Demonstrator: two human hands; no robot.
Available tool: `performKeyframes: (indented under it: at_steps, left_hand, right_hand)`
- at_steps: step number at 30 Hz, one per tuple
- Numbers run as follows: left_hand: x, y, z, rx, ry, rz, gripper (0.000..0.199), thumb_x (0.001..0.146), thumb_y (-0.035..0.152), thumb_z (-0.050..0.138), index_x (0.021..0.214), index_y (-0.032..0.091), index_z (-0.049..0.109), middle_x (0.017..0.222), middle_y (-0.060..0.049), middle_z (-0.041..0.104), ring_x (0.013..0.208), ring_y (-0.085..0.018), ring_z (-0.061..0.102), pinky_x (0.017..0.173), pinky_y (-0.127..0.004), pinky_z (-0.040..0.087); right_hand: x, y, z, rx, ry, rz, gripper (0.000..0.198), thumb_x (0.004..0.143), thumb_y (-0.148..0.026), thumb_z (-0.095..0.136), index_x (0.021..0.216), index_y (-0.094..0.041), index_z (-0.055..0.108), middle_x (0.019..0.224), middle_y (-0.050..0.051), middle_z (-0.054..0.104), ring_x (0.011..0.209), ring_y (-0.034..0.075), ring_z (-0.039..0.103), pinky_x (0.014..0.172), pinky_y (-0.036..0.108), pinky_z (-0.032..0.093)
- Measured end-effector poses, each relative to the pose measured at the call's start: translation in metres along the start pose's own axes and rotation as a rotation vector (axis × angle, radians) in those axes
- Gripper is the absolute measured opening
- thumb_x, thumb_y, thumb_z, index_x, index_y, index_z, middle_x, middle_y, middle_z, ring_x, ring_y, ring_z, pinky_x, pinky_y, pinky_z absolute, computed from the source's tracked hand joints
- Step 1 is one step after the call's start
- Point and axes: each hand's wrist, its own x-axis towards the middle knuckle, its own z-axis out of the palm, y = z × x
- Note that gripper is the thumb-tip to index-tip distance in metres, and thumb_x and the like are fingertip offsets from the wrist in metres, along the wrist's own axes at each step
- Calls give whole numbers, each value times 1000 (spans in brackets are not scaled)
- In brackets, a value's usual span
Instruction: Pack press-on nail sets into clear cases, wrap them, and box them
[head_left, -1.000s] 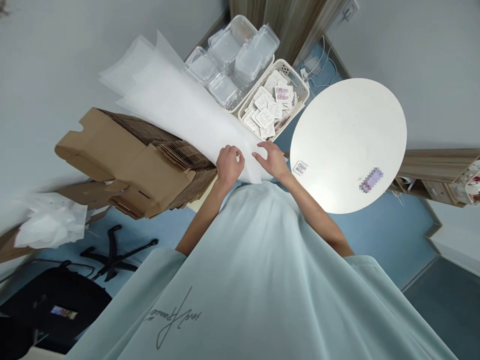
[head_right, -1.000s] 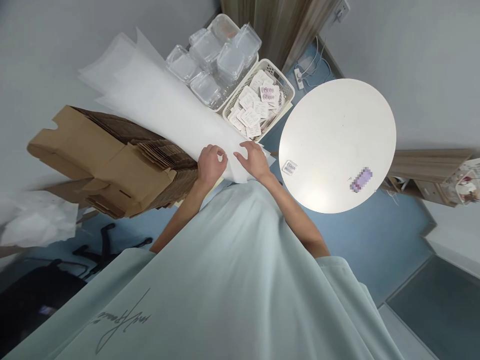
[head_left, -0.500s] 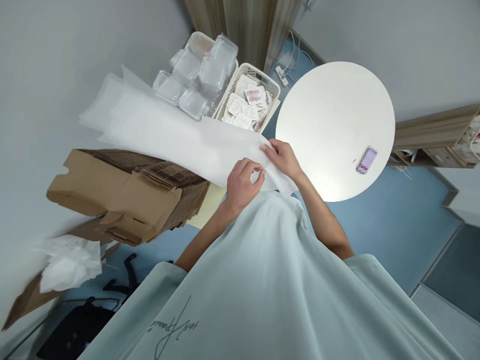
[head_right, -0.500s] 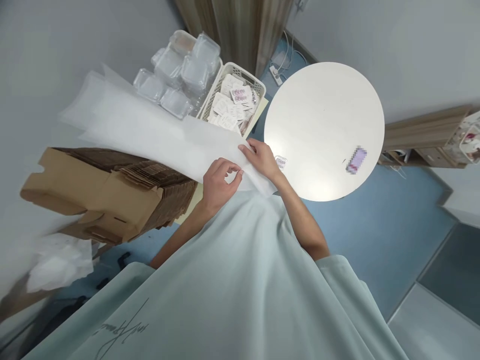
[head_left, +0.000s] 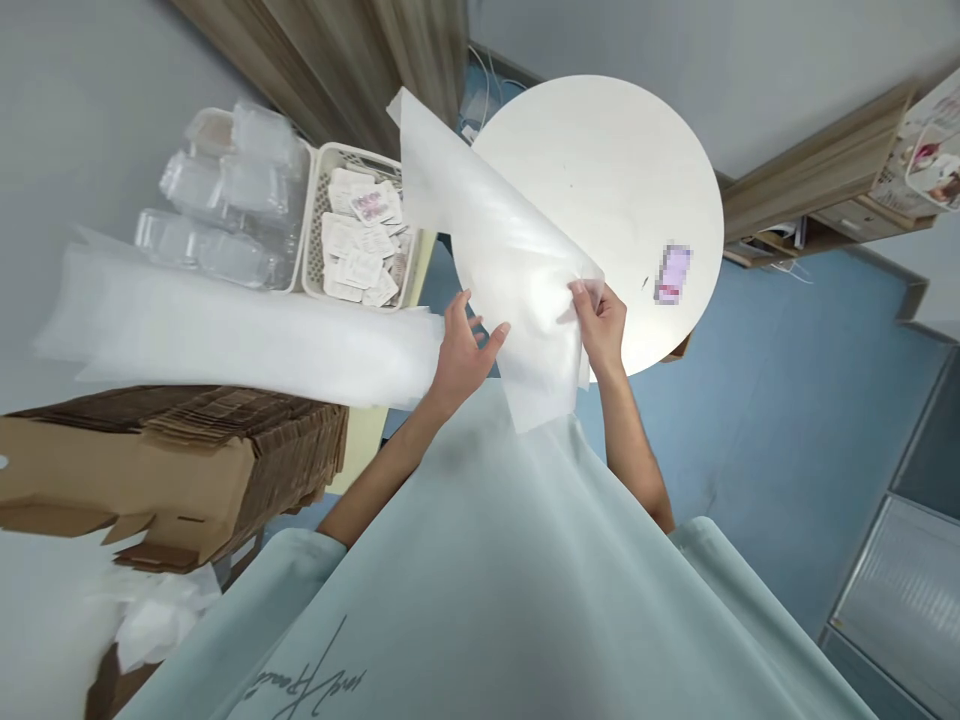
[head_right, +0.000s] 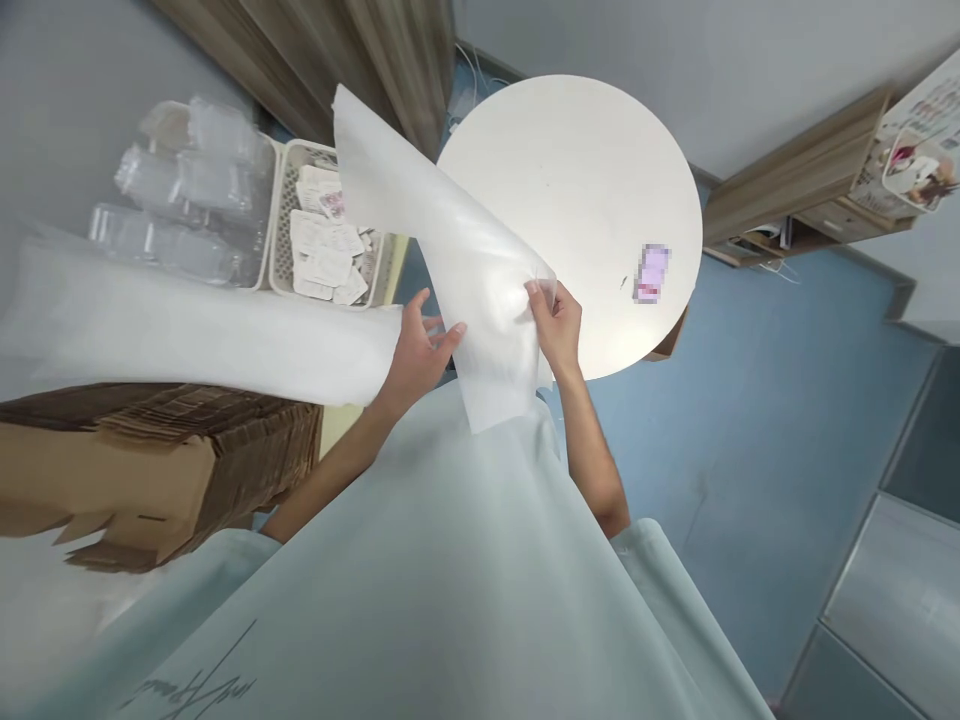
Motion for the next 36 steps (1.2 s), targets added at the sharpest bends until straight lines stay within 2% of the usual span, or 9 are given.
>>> performKeyframes:
  at_steps: [3,6,11,14,17,20,23,29,36]
  left_hand:
    - [14,6,44,-143,-97,-89,83,112,52,73,182,38,29,167,-18,65,121,-29,83,100,-46,73]
    - [29,14,81,-145,-92,-82,84,108,38,73,181,38,32,154,-15,75,103,-23,83,97,-44,74]
    - [59,20,123,-16,-40,-70,89,103,27,67,185,38,34,156,-13,77,103,-22,81,101,-42,71]
    - [76,15,137,21,-2,-68,73,102,24,68,173,34,57,151,-10,79,105,-22,80,100,-40,70]
    - [91,7,145,39,4,-89,34,103,22,69,134,25,83,135,-8,85,98,-22,81,95,-38,68]
    - [104,-2,150,69,1,-169,20,103,19,70,113,22,87,113,-6,87,89,-22,80,92,-38,66]
    - [115,-13,152,125,-20,-239,22,102,17,70,115,21,88,105,-6,87,89,-23,80,98,-42,66]
    - [123,-45,145,167,-207,-148,59,83,14,82,142,24,83,159,-11,74,125,-30,75,114,-47,64]
    - [121,-90,116,336,-262,-81,69,90,10,64,157,22,71,160,-14,68,122,-30,76,113,-48,67]
  right_hand:
    - [8,34,-29,28,35,52,62,106,-85,65,93,-25,67,82,1,62,84,21,63,75,33,56]
    - [18,67,-54,44,43,131,63,103,-87,65,93,-25,66,86,2,66,89,22,66,80,34,59]
    - [35,115,-84,34,23,237,67,101,-92,61,91,-25,64,88,4,69,93,24,70,87,37,63]
    - [43,139,-93,27,-36,262,70,105,-94,50,88,-27,57,85,3,64,90,23,70,84,36,64]
    - [50,159,-96,21,-64,276,70,107,-94,48,82,-29,47,82,2,60,88,22,69,81,35,64]
    - [54,175,-91,29,-68,311,67,109,-89,52,81,-28,49,84,3,68,85,20,73,82,34,66]
    - [57,189,-80,74,-95,394,62,112,-83,57,86,-26,58,92,5,77,79,18,76,77,31,66]
    - [63,204,-58,93,-201,511,48,106,-69,78,92,-24,66,98,4,82,78,16,80,67,27,64]
    - [74,222,-38,-19,-161,521,25,103,-40,81,90,-23,68,96,0,78,73,15,76,71,30,63]
